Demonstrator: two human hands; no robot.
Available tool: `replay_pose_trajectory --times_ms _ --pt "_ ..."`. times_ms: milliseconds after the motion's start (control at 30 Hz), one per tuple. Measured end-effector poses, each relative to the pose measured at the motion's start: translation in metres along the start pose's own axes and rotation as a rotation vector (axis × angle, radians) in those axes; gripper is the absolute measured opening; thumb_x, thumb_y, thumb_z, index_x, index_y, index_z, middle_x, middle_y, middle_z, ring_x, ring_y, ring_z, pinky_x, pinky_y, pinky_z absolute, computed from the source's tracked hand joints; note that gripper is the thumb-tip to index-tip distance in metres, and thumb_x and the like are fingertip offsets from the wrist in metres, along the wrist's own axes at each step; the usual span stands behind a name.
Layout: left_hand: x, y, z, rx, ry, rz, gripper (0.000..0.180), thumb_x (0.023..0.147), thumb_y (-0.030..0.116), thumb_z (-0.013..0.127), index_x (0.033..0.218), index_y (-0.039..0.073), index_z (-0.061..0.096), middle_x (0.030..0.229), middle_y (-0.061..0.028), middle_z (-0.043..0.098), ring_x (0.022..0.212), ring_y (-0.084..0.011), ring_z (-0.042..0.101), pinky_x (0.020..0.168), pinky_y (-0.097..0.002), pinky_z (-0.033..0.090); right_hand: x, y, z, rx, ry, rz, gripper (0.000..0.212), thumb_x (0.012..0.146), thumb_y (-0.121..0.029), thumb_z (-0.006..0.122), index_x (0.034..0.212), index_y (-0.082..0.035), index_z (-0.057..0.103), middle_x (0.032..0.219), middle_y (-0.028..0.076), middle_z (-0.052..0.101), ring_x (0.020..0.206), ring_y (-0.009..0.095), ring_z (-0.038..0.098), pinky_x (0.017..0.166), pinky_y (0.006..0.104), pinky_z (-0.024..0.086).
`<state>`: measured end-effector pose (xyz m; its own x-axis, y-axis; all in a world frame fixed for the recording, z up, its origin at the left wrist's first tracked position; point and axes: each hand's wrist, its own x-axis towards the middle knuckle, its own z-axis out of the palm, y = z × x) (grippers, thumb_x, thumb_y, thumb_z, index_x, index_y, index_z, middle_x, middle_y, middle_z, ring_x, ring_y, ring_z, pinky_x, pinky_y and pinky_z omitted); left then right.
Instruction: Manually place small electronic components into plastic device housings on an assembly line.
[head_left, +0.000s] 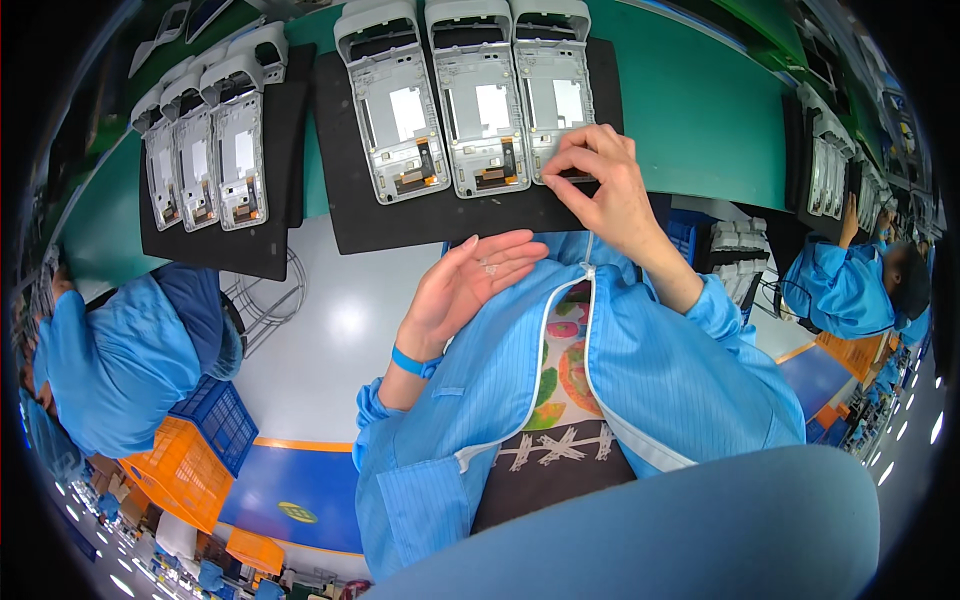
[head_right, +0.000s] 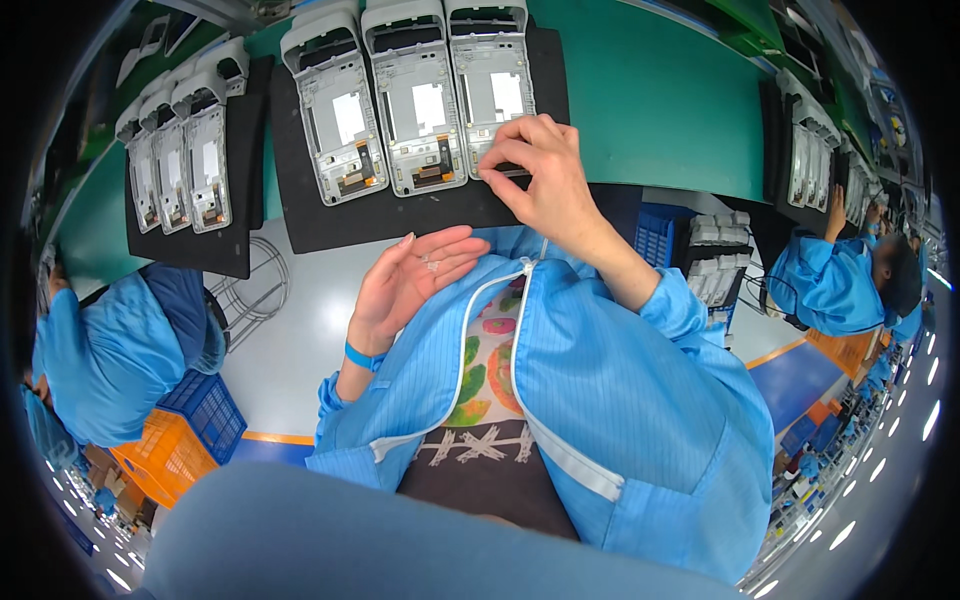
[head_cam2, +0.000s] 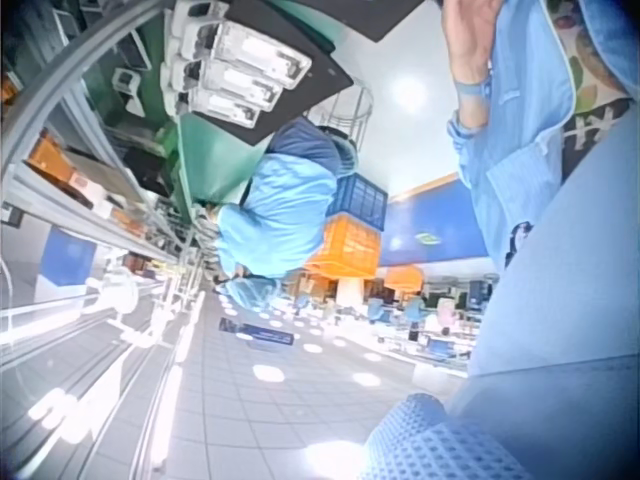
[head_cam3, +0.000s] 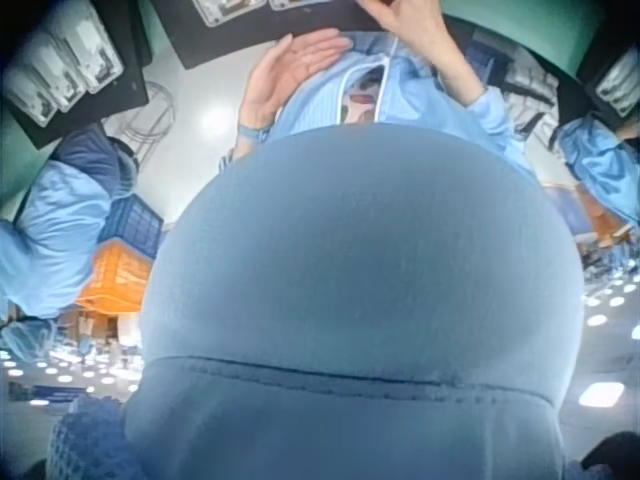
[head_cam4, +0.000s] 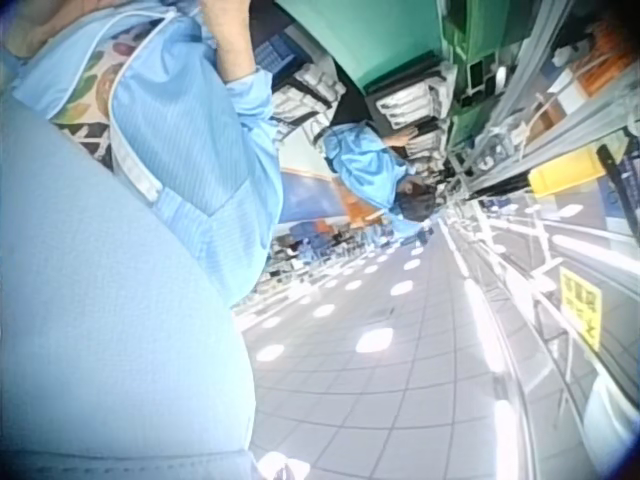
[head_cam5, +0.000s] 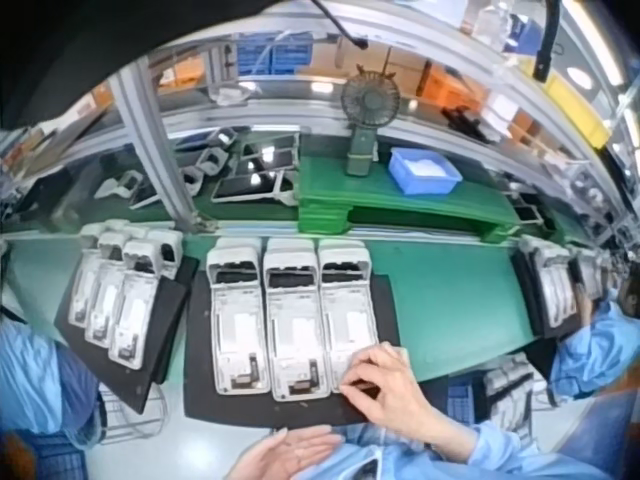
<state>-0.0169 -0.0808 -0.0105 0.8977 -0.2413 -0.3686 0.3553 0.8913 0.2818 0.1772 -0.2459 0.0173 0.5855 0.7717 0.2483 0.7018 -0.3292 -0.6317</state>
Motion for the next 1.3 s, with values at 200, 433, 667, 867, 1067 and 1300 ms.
replay_pose_trajectory --times_ms 200,433,667,867,1067,1300 --pt "0.001 -0.001 -0.001 -0.014 -0.022 0.008 0.064 0.112 0.039 0.032 0.151 -0.011 0.039 0.151 -0.0308 0.048 0.146 -0.0362 0.044 0.126 -0.0446 0.03 0.011 0.002 -0.009 0.028 -0.127 0.088 0.006 0.085 -0.014 0.078 0.09 -0.013 0.075 0.102 0.0 0.064 0.099 0.021 0.06 0.091 0.0367 0.036" --pt "0.002 -0.002 -0.004 -0.023 -0.033 0.015 0.065 0.112 0.039 0.032 0.151 -0.011 0.039 0.151 -0.0309 0.048 0.146 -0.0364 0.044 0.127 -0.0449 0.029 0.015 0.0 -0.013 0.037 -0.17 0.116 0.006 0.087 -0.015 0.077 0.091 -0.013 0.074 0.098 0.001 0.066 0.099 0.02 0.06 0.089 0.0369 0.037" --pt "0.003 -0.003 -0.006 -0.045 -0.045 0.006 0.064 0.112 0.039 0.032 0.151 -0.011 0.039 0.151 -0.0308 0.048 0.146 -0.0368 0.043 0.126 -0.0451 0.029 0.015 -0.002 -0.01 -0.019 -0.154 0.121 0.006 0.086 -0.016 0.078 0.09 -0.013 0.073 0.098 0.001 0.066 0.099 0.021 0.061 0.087 0.037 0.037" --pt "0.001 0.0 -0.004 -0.024 -0.045 0.018 0.064 0.112 0.038 0.032 0.152 -0.011 0.039 0.151 -0.0304 0.048 0.146 -0.0368 0.044 0.126 -0.0449 0.029 0.019 -0.005 -0.01 -0.034 -0.172 0.111 0.012 0.085 -0.012 0.079 0.095 -0.01 0.072 0.105 0.001 0.066 0.1 0.019 0.061 0.089 0.0347 0.039" --pt "-0.027 0.016 -0.012 -0.023 -0.018 0.187 0.064 0.11 0.036 0.035 0.152 -0.012 0.038 0.152 -0.0326 0.046 0.147 -0.0399 0.041 0.126 -0.0475 0.029 0.015 0.01 -0.012 0.043 0.054 0.107 0.03 0.086 -0.006 0.076 0.115 -0.009 0.07 0.123 0.009 0.062 0.113 0.025 0.061 0.094 0.0377 0.046" --pt "-0.107 0.065 -0.058 -0.049 0.194 0.799 0.054 0.111 0.023 0.037 0.152 -0.012 0.036 0.158 -0.0297 0.04 0.152 -0.0395 0.032 0.129 -0.0494 0.024 -0.012 0.097 -0.019 0.25 0.216 0.45 0.052 0.096 -0.008 0.069 0.145 -0.002 0.054 0.126 0.011 0.065 0.107 0.018 0.064 0.087 0.0303 0.052"
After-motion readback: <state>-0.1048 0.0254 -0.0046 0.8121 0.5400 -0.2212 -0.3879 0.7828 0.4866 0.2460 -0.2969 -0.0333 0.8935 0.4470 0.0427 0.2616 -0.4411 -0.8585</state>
